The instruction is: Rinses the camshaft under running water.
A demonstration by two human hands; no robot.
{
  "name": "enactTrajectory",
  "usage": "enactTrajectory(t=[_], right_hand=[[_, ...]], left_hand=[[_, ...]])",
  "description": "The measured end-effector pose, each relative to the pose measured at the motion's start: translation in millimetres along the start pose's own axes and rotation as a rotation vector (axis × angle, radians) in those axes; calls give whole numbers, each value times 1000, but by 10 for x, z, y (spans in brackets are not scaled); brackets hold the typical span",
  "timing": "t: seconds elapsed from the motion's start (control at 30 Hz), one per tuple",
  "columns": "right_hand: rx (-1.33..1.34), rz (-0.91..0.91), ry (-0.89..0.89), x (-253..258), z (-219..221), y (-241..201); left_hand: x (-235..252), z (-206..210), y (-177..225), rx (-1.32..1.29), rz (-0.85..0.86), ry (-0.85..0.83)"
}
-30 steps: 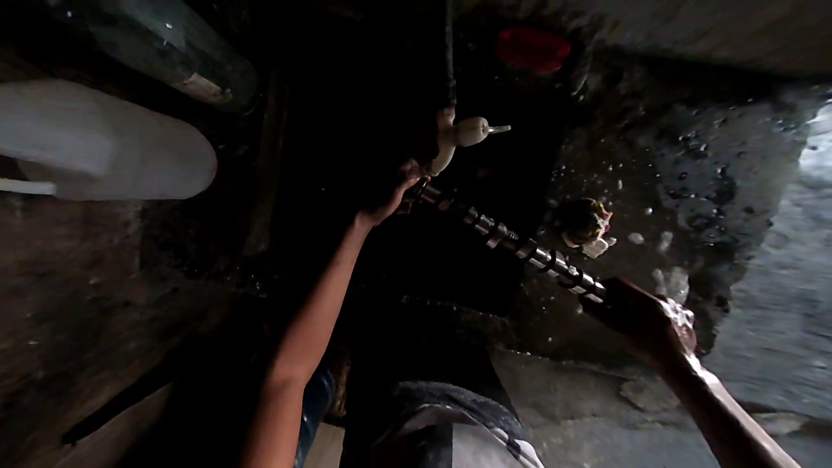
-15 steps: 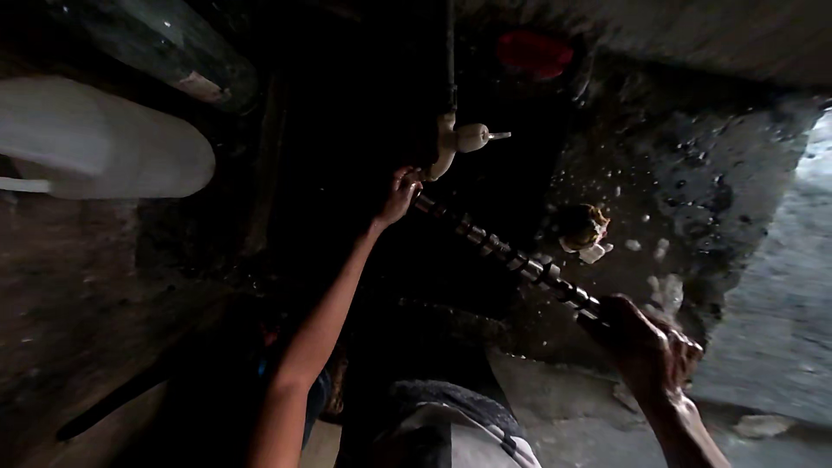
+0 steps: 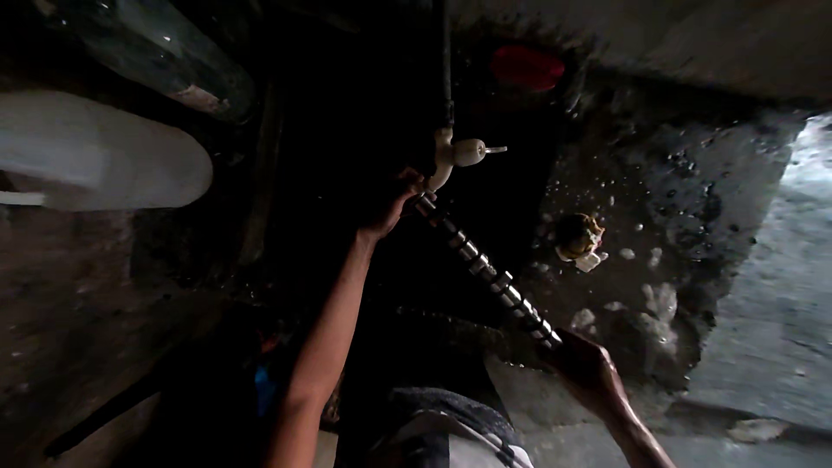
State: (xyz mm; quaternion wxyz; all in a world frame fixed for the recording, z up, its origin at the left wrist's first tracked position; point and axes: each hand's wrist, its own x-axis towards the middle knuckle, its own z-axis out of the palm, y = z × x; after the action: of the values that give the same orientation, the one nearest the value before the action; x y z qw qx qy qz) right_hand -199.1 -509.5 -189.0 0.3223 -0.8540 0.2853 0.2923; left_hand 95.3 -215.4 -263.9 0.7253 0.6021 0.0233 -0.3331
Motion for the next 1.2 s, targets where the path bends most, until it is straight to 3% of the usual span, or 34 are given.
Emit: enactTrajectory(t=[0.17, 0.3, 0.63, 0.77, 0.93, 1.07, 1.2], right_hand=[[511, 38, -275, -144, 172, 60], [743, 185, -463, -136, 213, 59], [938, 246, -632, -167, 269, 106], [923, 217, -677, -105, 302, 140], [744, 146, -497, -101, 369, 59], [434, 22, -255, -136, 484, 11], [138, 10, -84, -199, 542, -151]], left_hand=[[70, 15, -339, -517, 110, -123], [9, 231, -463, -343, 96, -58], [-183, 494, -471, -980, 114, -14], [-254, 502, -473, -1040, 161, 27], [-206, 504, -447, -898, 213, 59], [-173, 516, -285, -670, 154, 168], [-165, 589, -120, -383, 58, 294]])
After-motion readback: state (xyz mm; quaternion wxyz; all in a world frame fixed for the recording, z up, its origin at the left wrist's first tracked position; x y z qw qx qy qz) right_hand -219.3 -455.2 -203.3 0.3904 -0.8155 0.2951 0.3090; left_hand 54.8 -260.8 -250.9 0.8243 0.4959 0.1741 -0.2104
